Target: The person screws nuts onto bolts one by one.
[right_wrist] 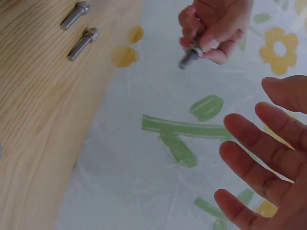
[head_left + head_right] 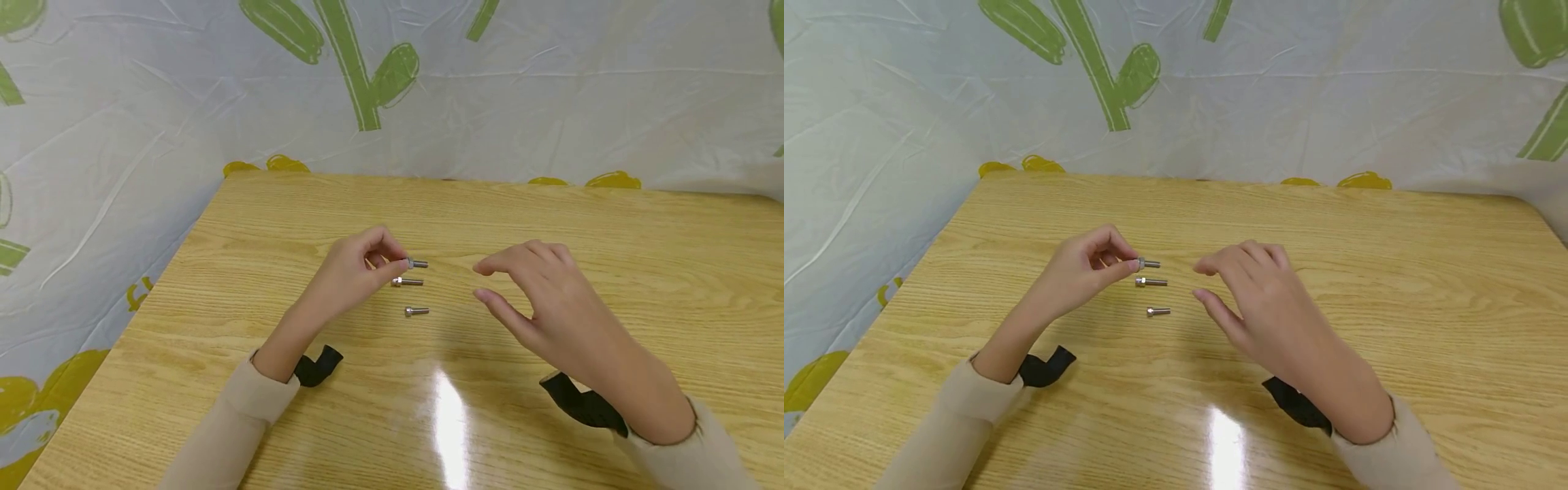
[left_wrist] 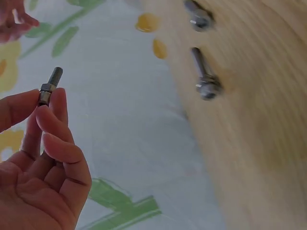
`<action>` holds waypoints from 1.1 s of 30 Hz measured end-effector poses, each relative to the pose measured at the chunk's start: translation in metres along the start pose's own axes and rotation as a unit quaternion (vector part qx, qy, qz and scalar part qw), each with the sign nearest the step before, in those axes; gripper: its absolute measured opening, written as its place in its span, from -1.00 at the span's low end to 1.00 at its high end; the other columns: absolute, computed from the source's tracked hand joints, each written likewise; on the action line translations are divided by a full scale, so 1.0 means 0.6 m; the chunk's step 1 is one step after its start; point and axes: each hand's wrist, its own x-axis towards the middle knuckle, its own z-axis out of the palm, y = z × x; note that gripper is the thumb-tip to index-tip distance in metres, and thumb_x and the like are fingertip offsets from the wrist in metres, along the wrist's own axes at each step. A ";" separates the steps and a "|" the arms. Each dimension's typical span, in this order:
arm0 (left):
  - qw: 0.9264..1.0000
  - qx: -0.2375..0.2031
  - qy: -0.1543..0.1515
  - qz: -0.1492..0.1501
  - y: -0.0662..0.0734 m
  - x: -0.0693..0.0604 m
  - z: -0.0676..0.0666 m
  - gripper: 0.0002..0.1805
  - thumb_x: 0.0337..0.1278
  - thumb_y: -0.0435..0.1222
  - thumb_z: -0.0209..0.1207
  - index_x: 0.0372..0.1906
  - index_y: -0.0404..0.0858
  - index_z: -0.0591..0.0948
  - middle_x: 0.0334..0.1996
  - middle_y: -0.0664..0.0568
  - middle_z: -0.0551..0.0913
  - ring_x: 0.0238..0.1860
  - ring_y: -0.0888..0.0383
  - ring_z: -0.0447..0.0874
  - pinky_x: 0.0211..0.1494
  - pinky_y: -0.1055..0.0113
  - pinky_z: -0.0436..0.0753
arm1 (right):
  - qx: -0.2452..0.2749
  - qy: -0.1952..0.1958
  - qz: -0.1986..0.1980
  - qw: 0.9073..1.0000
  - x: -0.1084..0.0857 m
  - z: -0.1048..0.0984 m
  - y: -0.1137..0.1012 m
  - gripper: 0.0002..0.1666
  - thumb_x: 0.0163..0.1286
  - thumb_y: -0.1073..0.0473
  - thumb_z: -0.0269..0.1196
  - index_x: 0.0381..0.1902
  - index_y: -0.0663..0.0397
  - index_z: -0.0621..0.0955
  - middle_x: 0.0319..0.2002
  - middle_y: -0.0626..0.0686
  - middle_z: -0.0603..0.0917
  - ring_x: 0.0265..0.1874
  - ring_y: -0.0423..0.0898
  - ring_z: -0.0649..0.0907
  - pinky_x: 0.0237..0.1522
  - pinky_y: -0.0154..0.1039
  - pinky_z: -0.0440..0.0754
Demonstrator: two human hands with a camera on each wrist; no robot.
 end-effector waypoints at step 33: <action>0.976 0.155 -0.138 -0.065 -0.066 0.026 0.028 -0.93 0.11 -0.35 0.23 -0.37 -0.17 0.55 -0.38 0.08 0.62 -0.37 0.19 0.50 -0.31 0.40 0.46 | -0.003 -0.123 0.072 0.990 -0.012 0.012 0.039 -0.74 0.13 0.23 0.36 -0.20 0.04 0.58 -0.19 -0.01 0.64 -0.11 0.02 0.58 0.01 0.02 0.35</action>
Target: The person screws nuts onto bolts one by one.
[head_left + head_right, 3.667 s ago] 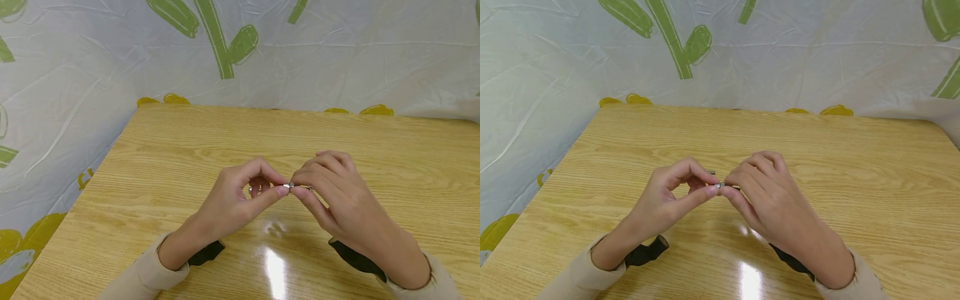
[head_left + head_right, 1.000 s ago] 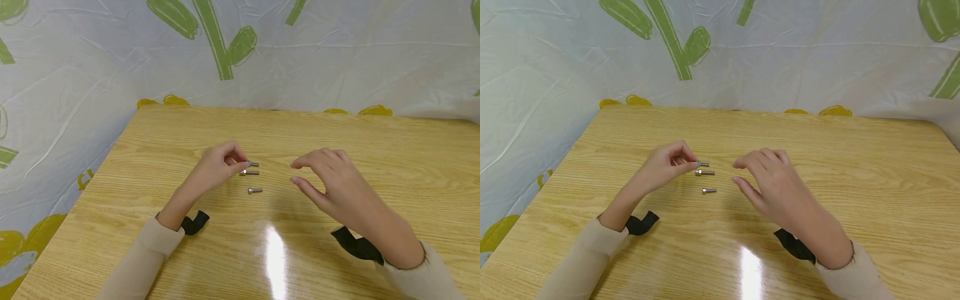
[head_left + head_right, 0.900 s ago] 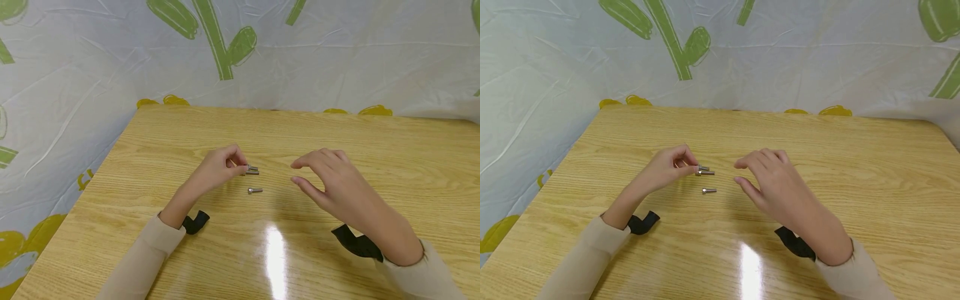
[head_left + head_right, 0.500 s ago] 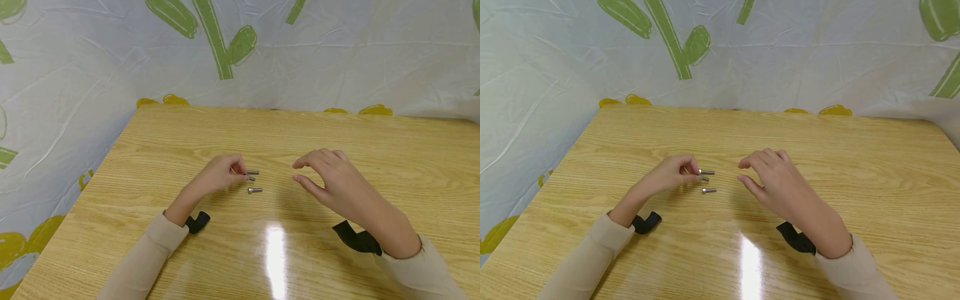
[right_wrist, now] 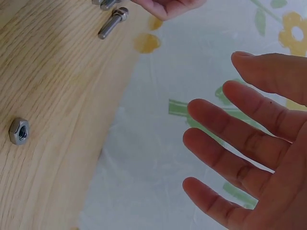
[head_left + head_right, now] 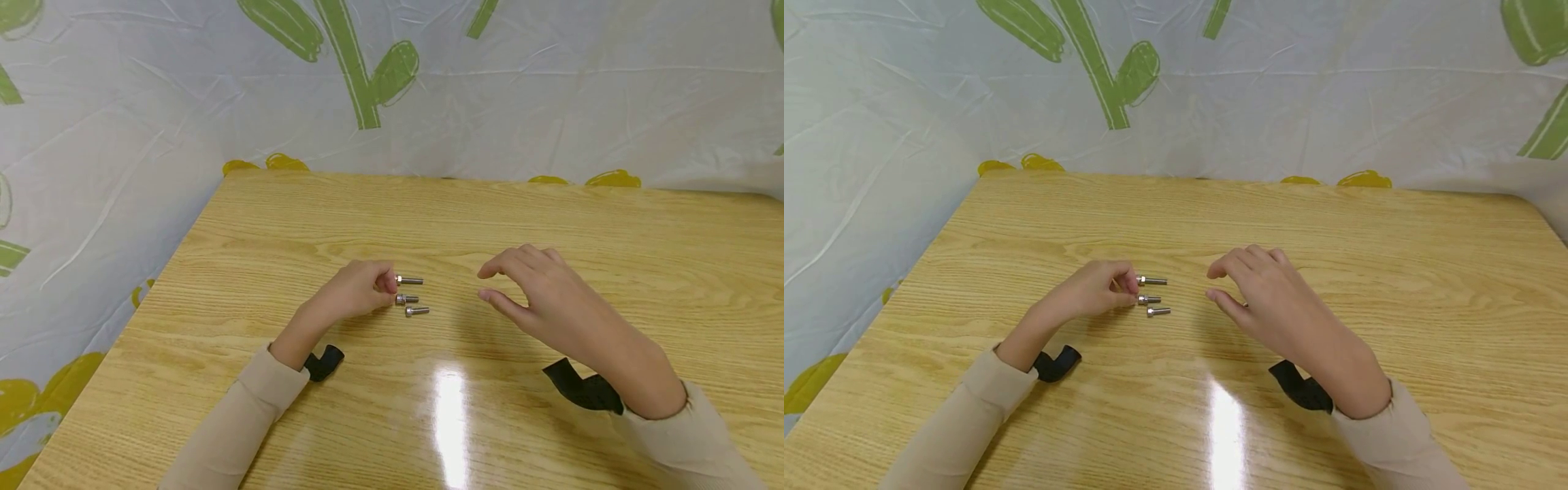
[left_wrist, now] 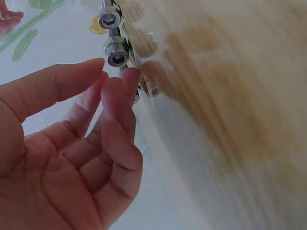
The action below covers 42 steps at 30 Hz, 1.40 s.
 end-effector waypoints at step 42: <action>0.974 0.224 0.025 0.030 0.063 -0.025 0.054 -0.96 0.14 -0.32 0.20 -0.34 -0.18 0.65 -0.36 0.05 0.62 -0.38 0.17 0.56 -0.41 0.35 0.55 | 0.028 -0.214 0.137 0.967 -0.004 0.021 0.060 -0.64 0.21 0.21 0.30 -0.06 0.23 0.52 -0.10 0.14 0.59 -0.09 0.12 0.55 -0.12 0.00 0.53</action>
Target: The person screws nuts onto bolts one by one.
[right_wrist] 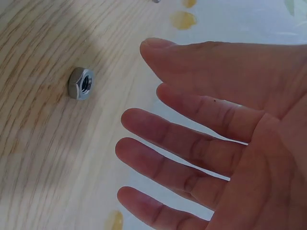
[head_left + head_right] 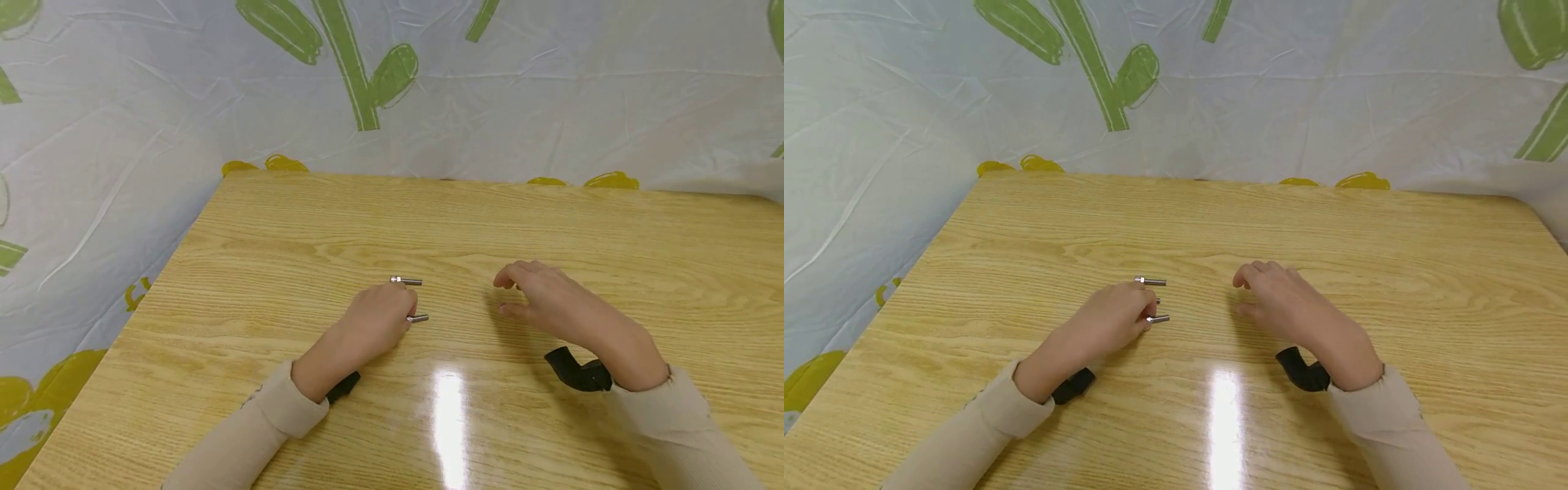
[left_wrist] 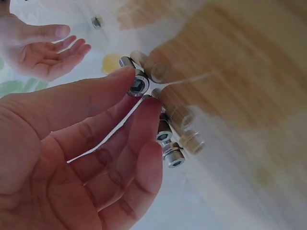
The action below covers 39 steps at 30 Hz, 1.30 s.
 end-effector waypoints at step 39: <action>0.899 -0.362 0.190 0.159 0.027 -0.054 -0.081 -0.90 0.10 -0.34 0.24 -0.26 -0.22 0.62 -0.46 0.13 0.63 -0.52 0.36 0.44 -0.43 0.49 0.51 | 0.010 -0.038 0.017 0.999 0.020 0.028 0.019 -0.81 0.19 0.28 0.30 -0.24 0.23 0.58 -0.29 0.06 0.54 -0.31 -0.06 0.52 -0.28 -0.17 0.52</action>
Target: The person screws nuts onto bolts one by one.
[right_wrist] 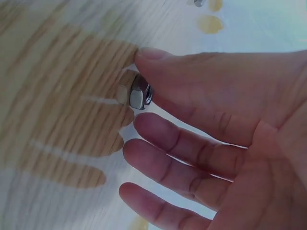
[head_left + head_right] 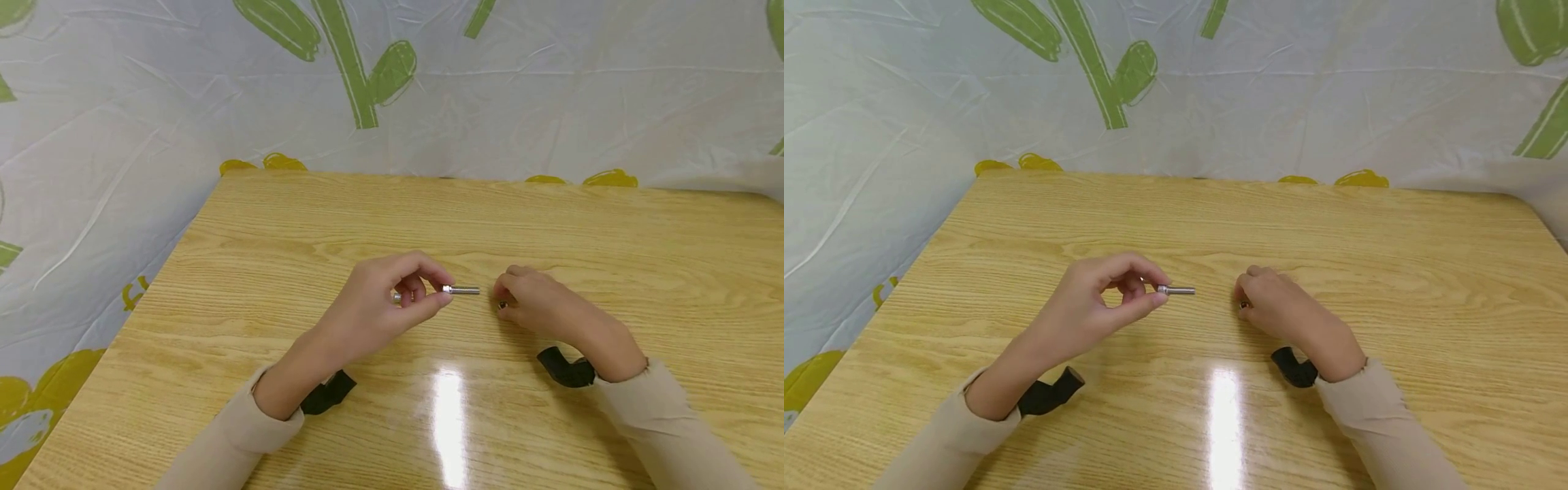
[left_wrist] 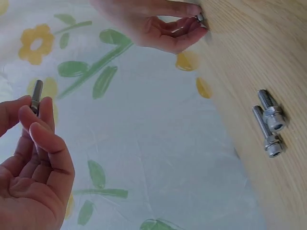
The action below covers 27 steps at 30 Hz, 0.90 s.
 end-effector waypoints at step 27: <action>0.998 -0.021 0.048 0.036 0.018 -0.009 -0.006 -0.88 0.08 -0.37 0.25 -0.24 -0.25 0.64 -0.41 0.08 0.68 -0.50 0.37 0.48 -0.38 0.48 0.56 | -0.001 -0.020 0.006 1.000 0.006 0.003 -0.001 -0.93 0.24 0.31 0.22 -0.37 0.21 0.52 -0.49 0.00 0.47 -0.50 -0.14 0.40 -0.47 -0.30 0.36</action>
